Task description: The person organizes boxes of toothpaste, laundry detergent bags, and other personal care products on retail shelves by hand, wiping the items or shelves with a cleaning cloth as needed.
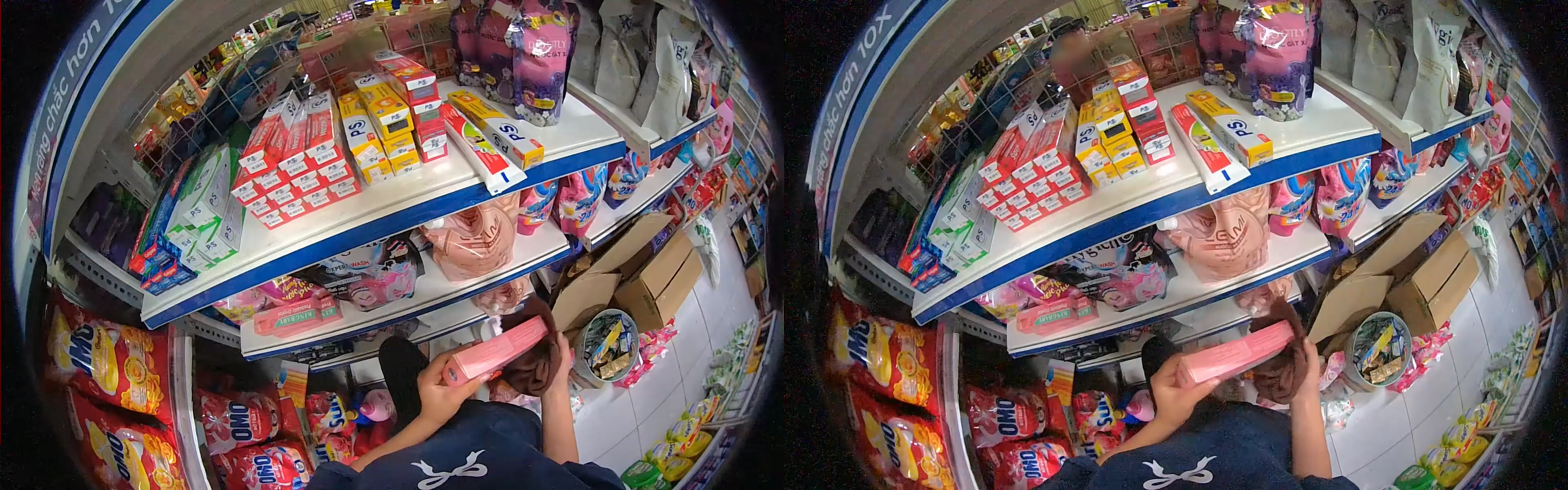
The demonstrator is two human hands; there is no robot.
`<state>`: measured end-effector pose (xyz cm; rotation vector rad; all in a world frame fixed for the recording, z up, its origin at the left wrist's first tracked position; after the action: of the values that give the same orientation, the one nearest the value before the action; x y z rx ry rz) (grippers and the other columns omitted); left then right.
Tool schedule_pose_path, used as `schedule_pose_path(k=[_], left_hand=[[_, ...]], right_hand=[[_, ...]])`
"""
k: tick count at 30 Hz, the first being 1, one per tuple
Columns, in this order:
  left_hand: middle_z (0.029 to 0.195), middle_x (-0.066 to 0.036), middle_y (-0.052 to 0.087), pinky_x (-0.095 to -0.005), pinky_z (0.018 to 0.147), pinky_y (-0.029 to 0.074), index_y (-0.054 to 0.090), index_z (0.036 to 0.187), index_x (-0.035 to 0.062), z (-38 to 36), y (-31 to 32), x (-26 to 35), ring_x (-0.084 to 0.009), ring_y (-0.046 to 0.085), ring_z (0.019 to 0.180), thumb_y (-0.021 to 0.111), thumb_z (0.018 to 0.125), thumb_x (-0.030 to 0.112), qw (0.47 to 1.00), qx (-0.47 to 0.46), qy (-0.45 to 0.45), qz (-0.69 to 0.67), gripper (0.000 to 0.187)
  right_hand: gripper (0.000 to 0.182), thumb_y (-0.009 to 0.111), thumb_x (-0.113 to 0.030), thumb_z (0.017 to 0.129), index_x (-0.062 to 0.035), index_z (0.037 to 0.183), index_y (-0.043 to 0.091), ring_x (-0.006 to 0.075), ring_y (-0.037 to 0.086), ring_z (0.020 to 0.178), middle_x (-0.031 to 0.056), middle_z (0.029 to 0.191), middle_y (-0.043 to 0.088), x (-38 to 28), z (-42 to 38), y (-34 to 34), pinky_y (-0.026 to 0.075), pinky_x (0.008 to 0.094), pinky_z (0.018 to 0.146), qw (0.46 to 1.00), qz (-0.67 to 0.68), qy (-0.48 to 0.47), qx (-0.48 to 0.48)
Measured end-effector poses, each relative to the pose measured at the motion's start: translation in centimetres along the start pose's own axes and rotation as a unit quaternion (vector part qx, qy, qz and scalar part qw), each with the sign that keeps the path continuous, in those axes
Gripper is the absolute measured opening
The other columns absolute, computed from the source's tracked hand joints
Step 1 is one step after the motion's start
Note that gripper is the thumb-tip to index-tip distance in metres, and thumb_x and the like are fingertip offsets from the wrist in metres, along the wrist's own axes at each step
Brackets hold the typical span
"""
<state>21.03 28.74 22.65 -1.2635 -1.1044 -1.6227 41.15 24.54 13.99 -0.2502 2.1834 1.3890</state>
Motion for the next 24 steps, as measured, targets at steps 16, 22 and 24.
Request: schedule_pose_path(k=[16, 22, 24], left_hand=[[0.107, -0.013, 0.059, -0.0293, 0.086, 0.042, 0.034, 0.130, 0.0072, -0.8, 2.8, 0.2, -0.0179, 0.056, 0.099, 0.074, 0.066, 0.022, 0.953, -0.229, -0.089, 0.177, 0.077], [0.114, -0.019, 0.052, -0.0321, 0.085, 0.043, 0.031, 0.132, 0.0090, -0.4, 2.3, -1.5, -0.0268, 0.056, 0.102, 0.074, 0.064, 0.023, 0.968, -0.164, -0.026, 0.190, 0.081], [0.117, -0.018, 0.050, -0.0338, 0.085, 0.043, 0.031, 0.131, 0.0107, 0.0, 1.8, -1.7, -0.0256, 0.055, 0.103, 0.072, 0.066, 0.023, 0.961, -0.146, -0.011, 0.235, 0.079]], right_hand=[[0.043, 0.043, -0.039, 0.087, -0.0047, 0.113, 0.046, 0.0237, 0.054, 0.091, 0.0095, 0.104, 0.054, -4.0, -1.4, 4.2, 0.046, 0.0343, 0.077, 0.969, -0.095, -0.222, 0.048], [0.041, 0.035, -0.041, 0.091, -0.0076, 0.112, 0.044, 0.0178, 0.051, 0.090, 0.0053, 0.100, 0.052, 0.3, -4.4, 8.6, 0.045, 0.0320, 0.074, 0.991, -0.043, 0.011, 0.126], [0.048, 0.032, -0.043, 0.091, -0.0074, 0.123, 0.035, 0.0196, 0.044, 0.105, 0.0053, 0.115, 0.045, 2.3, -4.0, 6.0, 0.035, 0.0327, 0.090, 0.992, -0.118, 0.040, 0.030]])
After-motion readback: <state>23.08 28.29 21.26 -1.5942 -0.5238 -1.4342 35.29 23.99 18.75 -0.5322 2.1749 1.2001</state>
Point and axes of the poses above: each hand's wrist, its own z-axis towards the middle knuckle, its own y-axis out of the palm, x = y × z, the point moved 2 cm from there along z, towards the middle knuckle
